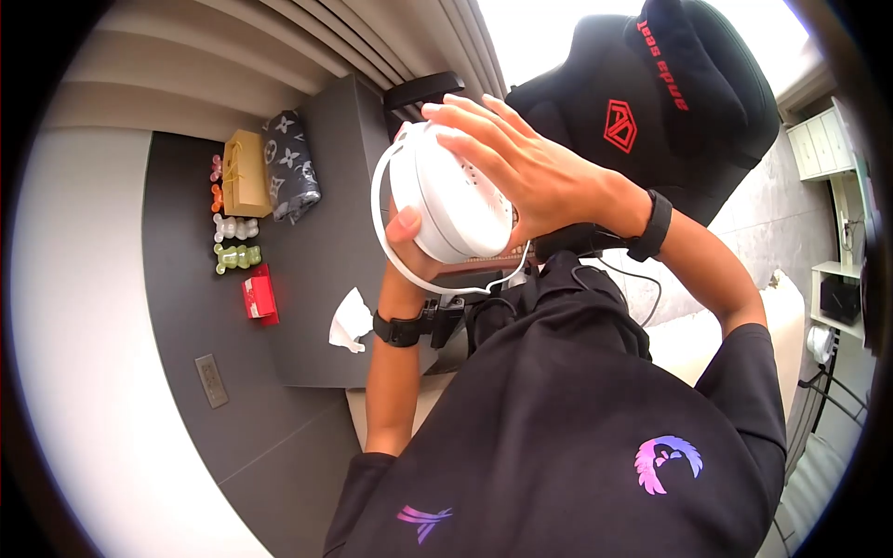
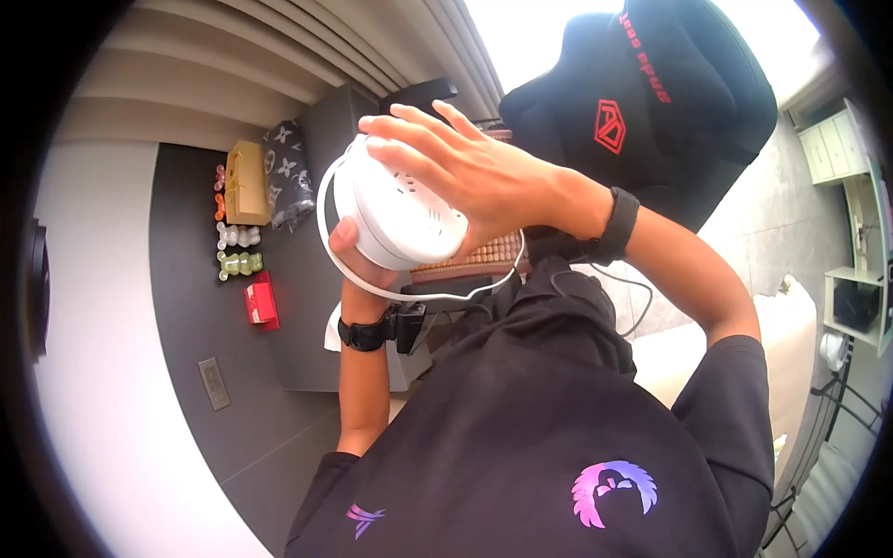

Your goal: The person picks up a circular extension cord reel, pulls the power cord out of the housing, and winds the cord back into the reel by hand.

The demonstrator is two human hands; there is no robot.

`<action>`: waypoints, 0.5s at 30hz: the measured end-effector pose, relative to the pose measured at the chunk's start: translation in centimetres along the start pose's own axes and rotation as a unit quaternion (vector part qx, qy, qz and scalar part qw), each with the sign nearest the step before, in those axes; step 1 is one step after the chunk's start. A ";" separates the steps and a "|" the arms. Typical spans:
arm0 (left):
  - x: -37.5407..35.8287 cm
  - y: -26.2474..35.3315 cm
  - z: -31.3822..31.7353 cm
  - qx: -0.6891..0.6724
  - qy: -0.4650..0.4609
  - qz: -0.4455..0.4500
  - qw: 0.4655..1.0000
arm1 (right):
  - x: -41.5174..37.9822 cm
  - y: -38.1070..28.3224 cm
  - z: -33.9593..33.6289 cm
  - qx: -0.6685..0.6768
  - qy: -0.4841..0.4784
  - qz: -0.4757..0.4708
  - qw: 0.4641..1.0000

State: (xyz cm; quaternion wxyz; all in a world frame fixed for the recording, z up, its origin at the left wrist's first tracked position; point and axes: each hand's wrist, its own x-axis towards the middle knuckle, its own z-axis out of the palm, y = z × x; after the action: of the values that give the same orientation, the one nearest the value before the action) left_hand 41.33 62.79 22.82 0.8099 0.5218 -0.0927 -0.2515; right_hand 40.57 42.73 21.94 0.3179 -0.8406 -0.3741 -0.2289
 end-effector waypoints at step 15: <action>1.8 -1.7 -0.8 0.153 -0.011 0.199 0.968 | 1.0 0.1 -0.3 0.395 -0.029 0.283 0.874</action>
State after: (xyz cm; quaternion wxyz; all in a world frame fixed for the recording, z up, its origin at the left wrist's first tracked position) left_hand 42.68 62.00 20.74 0.7530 0.6078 -0.2409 -0.0740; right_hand 41.19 42.96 22.68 0.6636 -0.7213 -0.1885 0.0616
